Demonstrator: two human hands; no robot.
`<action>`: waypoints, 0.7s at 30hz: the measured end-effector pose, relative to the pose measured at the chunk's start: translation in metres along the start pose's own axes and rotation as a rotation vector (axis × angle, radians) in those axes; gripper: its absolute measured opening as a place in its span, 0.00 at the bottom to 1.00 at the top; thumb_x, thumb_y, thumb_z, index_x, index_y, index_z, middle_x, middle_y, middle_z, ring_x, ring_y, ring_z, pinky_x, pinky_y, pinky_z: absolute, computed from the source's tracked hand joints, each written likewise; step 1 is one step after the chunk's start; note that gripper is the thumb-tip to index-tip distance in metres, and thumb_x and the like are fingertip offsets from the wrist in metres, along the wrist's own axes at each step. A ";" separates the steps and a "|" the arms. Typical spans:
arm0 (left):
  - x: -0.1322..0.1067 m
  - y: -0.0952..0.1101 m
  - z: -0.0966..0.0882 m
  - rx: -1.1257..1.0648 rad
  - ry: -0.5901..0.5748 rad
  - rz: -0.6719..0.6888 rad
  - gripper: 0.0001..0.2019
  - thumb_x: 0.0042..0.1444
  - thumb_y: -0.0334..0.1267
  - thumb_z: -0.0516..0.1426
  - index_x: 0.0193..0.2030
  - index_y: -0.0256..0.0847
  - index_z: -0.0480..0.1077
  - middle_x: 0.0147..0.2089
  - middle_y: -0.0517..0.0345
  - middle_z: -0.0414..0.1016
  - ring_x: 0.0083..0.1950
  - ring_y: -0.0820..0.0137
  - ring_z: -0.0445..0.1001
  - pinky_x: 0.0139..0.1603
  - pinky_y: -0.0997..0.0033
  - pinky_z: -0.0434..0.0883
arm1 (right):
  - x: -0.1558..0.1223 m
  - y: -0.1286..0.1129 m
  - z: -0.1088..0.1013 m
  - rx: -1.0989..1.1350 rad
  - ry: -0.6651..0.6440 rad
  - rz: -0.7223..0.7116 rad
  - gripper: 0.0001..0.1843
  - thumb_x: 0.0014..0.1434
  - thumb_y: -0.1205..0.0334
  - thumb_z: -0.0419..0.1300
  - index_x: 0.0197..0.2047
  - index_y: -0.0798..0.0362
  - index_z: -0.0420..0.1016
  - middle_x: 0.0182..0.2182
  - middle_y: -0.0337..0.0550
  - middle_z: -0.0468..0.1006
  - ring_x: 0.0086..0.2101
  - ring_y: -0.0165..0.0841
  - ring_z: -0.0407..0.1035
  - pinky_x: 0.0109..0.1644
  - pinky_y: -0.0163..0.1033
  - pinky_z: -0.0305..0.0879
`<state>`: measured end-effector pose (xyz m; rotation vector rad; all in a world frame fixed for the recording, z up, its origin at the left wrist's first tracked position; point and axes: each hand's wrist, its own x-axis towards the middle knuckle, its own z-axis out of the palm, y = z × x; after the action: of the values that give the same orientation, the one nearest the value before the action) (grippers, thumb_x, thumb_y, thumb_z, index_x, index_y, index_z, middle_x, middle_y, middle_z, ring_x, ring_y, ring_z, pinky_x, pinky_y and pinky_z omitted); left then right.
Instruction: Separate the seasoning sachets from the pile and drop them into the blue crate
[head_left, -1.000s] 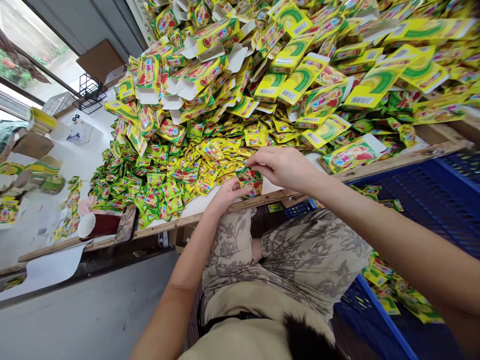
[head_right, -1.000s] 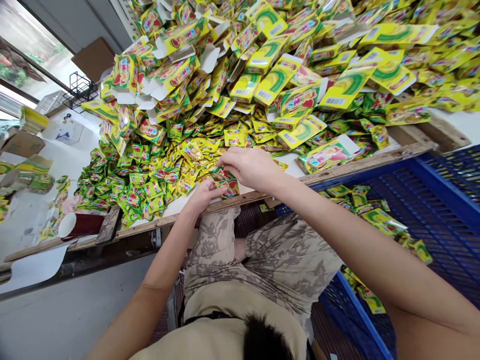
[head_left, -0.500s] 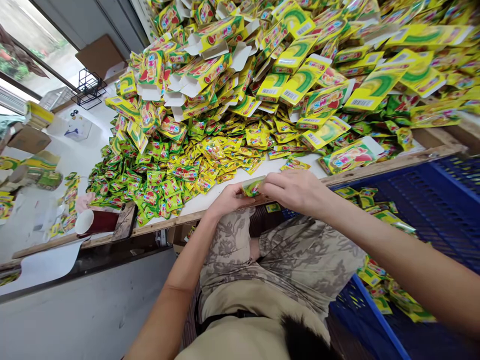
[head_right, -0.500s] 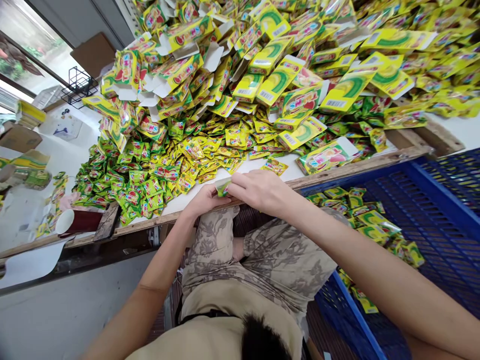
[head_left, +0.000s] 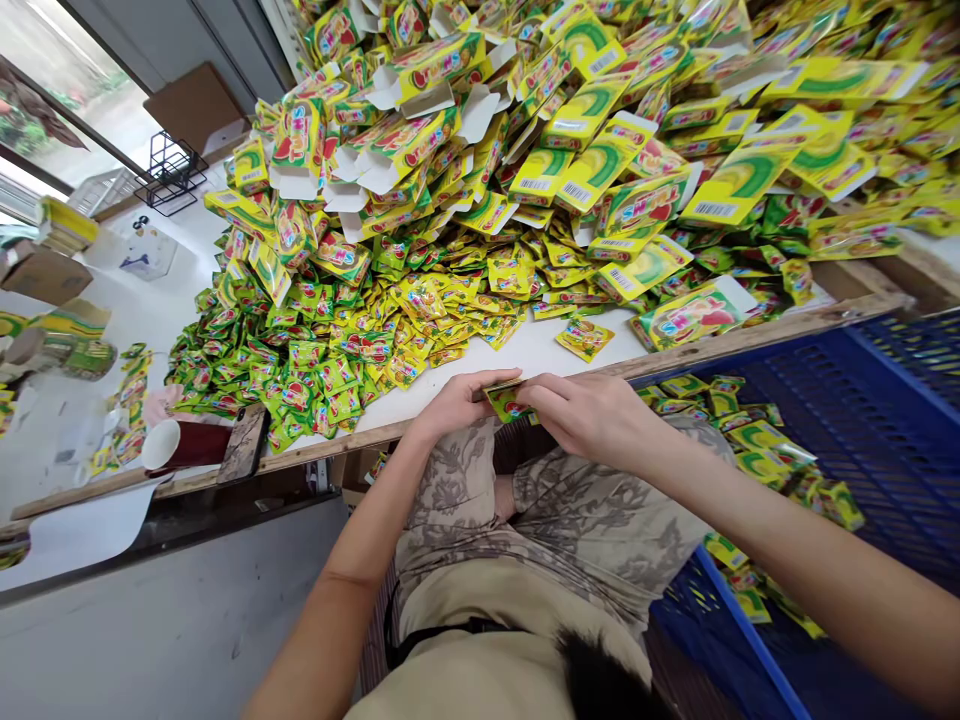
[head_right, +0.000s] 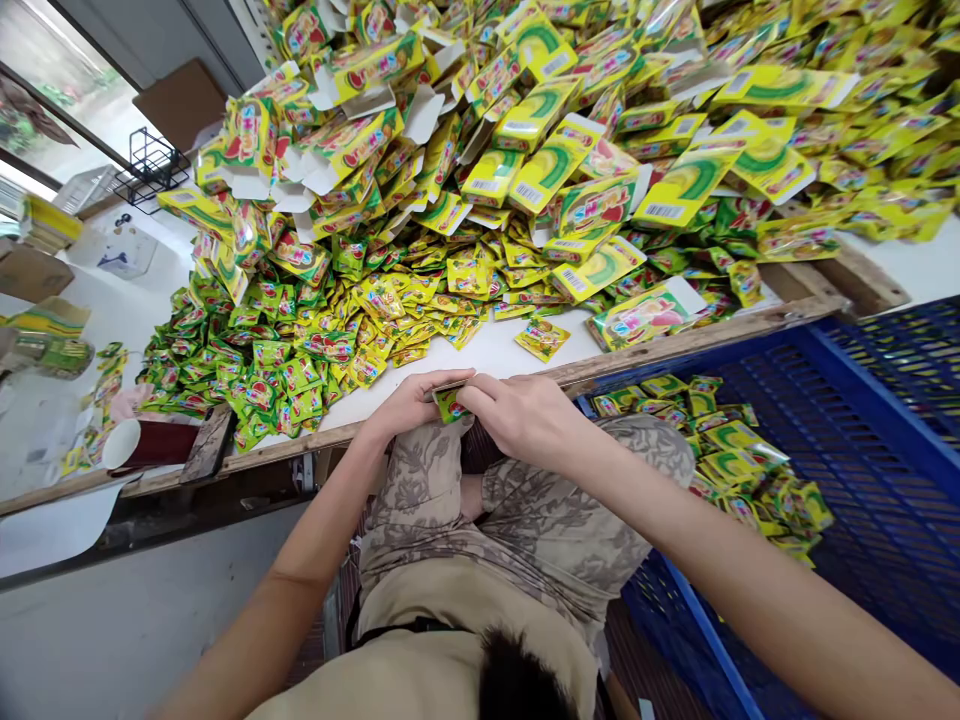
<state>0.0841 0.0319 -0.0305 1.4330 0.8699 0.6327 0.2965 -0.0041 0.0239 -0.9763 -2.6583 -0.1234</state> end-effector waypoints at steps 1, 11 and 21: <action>0.000 0.000 0.000 -0.001 -0.002 0.001 0.26 0.43 0.27 0.64 0.53 0.44 0.76 0.58 0.50 0.76 0.58 0.58 0.74 0.61 0.57 0.68 | 0.001 -0.001 -0.001 0.001 -0.017 0.011 0.12 0.62 0.71 0.50 0.42 0.54 0.74 0.35 0.44 0.79 0.24 0.30 0.67 0.26 0.38 0.49; 0.001 -0.008 -0.002 0.040 -0.031 0.025 0.26 0.47 0.28 0.63 0.55 0.45 0.74 0.60 0.51 0.73 0.61 0.59 0.72 0.65 0.57 0.66 | 0.002 -0.001 -0.006 0.018 -0.062 -0.036 0.15 0.57 0.76 0.52 0.43 0.56 0.75 0.36 0.46 0.79 0.27 0.31 0.70 0.28 0.38 0.50; 0.001 -0.009 0.001 0.085 -0.029 0.005 0.26 0.52 0.36 0.63 0.59 0.43 0.71 0.62 0.53 0.72 0.63 0.58 0.70 0.66 0.55 0.64 | -0.002 0.003 -0.010 -0.016 0.138 0.055 0.13 0.58 0.75 0.53 0.41 0.56 0.76 0.32 0.43 0.79 0.25 0.29 0.67 0.29 0.36 0.55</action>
<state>0.0845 0.0312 -0.0399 1.5178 0.8797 0.5826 0.3025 -0.0054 0.0331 -1.0067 -2.5069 -0.1930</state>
